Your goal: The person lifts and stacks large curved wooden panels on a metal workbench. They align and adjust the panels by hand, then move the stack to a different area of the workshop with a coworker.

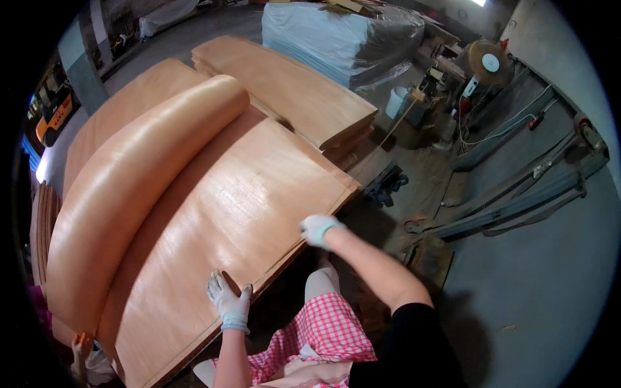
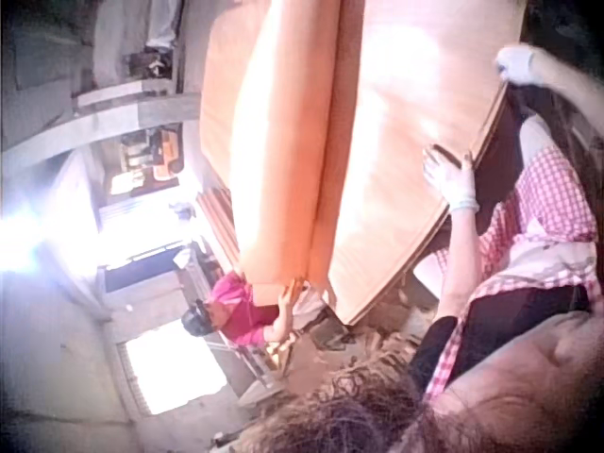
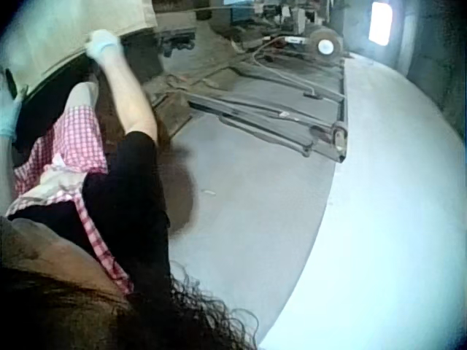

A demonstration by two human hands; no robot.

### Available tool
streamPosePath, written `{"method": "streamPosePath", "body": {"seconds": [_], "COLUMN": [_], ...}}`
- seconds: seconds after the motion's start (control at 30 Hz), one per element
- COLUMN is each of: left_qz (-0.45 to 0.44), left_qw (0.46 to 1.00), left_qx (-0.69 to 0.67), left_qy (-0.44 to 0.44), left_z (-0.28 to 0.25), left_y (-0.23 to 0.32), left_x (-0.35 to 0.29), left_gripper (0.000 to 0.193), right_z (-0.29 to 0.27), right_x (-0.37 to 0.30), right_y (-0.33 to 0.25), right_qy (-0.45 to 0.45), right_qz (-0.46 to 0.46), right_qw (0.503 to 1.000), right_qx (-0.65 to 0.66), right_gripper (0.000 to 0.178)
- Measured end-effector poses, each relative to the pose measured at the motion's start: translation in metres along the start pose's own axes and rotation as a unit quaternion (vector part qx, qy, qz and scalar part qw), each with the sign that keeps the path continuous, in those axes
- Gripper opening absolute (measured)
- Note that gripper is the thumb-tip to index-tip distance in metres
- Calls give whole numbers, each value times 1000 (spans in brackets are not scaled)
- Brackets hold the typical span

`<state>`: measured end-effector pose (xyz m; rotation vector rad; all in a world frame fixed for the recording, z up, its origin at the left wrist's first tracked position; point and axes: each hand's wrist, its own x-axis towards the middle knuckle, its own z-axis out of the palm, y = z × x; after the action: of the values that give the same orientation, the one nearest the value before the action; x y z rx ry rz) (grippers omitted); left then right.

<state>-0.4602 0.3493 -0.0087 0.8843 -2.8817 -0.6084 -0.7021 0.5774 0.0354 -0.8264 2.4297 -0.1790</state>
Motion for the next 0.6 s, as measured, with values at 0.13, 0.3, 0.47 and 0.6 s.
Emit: {"method": "streamPosePath", "body": {"seconds": [0.13,0.3,0.47,0.6], "left_qz": [-6,5,9,57], "left_qw": [1000,1000,999,988], "left_qx": [10,29,29,-27], "left_qy": [-9,9,19,144], "left_z": [4,2,9,-2], "left_y": [2,-3,6,8], "left_x": [-1,-6,-5,-11], "left_gripper": [100,96,96,62], "right_z": [-50,-41,1,15], "right_x": [0,31,28,2], "right_y": [112,156,191,134], "right_qy": [55,81,296,360], "right_qz": [100,180,328,202], "right_qw": [991,980,871,867], "right_qx": [-64,11,213,278], "right_gripper": [27,28,35,28]}}
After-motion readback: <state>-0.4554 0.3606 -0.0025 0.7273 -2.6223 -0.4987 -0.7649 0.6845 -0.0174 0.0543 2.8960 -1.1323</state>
